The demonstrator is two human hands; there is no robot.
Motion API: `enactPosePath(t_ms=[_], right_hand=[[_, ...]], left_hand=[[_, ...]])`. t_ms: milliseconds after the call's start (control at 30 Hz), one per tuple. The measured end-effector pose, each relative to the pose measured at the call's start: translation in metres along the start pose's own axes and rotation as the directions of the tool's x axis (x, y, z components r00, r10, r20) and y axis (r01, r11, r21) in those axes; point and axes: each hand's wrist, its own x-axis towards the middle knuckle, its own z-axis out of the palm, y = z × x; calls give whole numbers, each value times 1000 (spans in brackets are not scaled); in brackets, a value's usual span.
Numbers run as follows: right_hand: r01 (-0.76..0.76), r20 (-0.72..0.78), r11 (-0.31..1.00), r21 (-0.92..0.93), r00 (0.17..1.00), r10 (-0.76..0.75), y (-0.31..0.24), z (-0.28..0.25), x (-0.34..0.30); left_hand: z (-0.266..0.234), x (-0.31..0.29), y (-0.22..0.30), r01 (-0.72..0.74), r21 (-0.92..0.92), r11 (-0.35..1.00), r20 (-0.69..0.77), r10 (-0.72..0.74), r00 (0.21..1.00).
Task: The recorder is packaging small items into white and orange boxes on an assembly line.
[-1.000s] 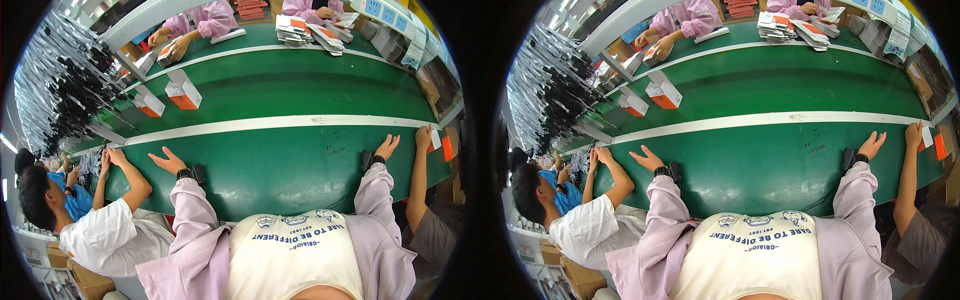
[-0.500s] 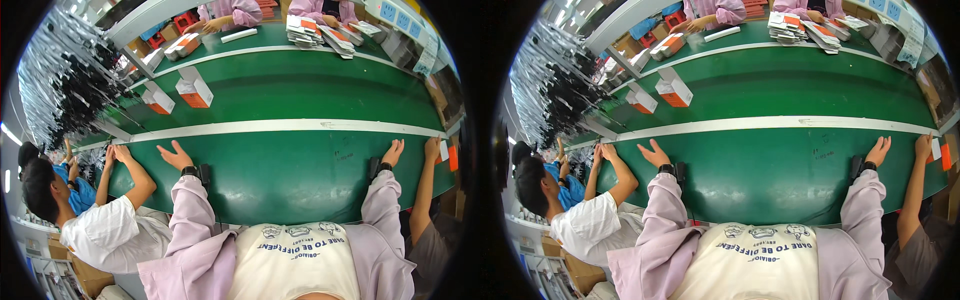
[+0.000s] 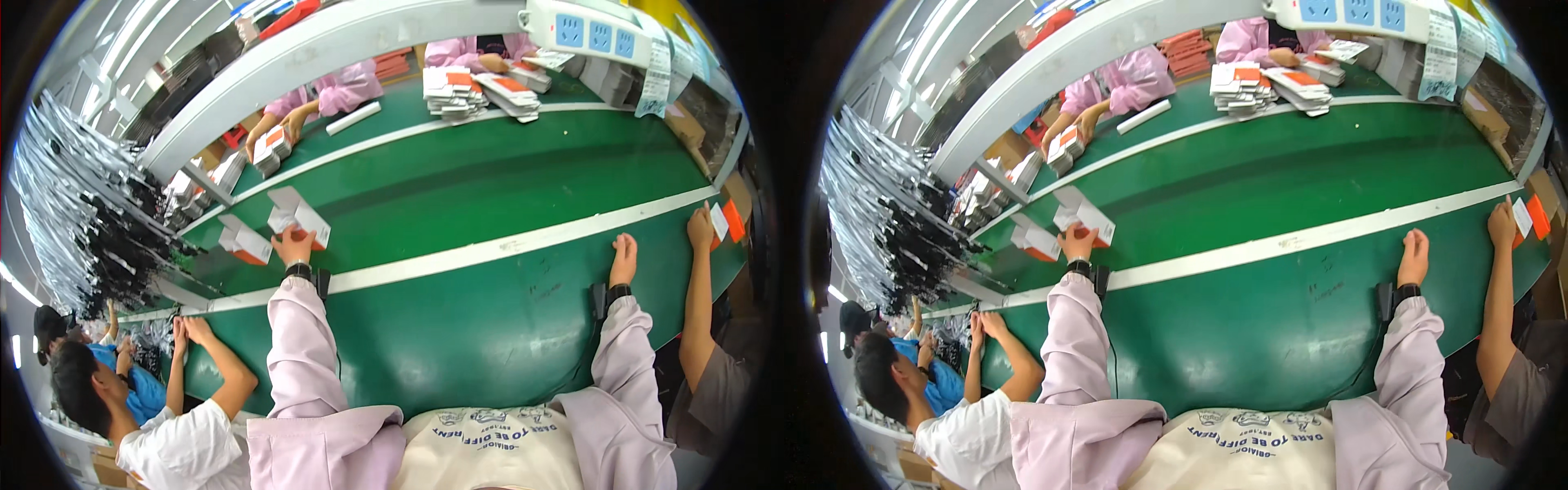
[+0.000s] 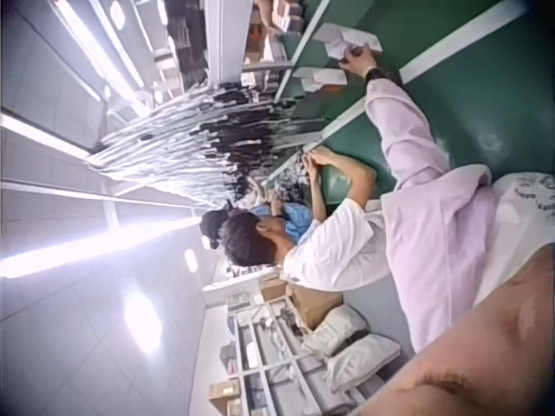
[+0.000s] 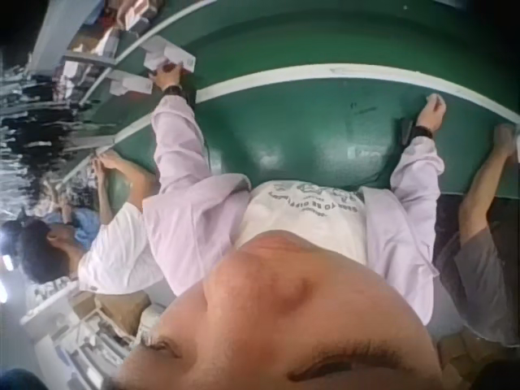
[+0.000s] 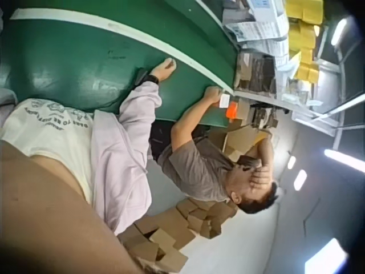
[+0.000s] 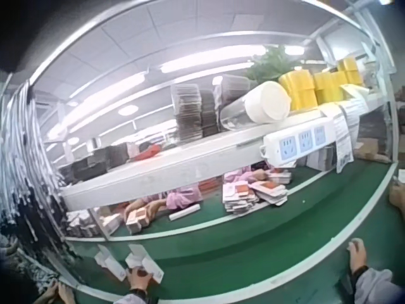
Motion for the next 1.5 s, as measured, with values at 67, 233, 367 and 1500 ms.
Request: enactPosePath(t_ms=[67, 233, 367, 1500], right_hand=[[0, -6, 1000, 4, 1000, 0, -7, -1, -5], [-43, 30, 999, -12, 999, 43, -19, -2, -7], [-53, 45, 998, -39, 997, 55, -16, 1, -7], [-588, 810, 591, 552, 545, -215, -163, 135, -193]], left_hand=[[3, 4, -3, 2, -26, 1000, -9, -2, 1000], [-7, -5, 13, -6, -176, 984, 101, 24, 995], [-9, -43, 37, -127, -251, 960, 12, 134, 991], [-16, -249, 181, 359, -925, 124, 380, 327, 865]])
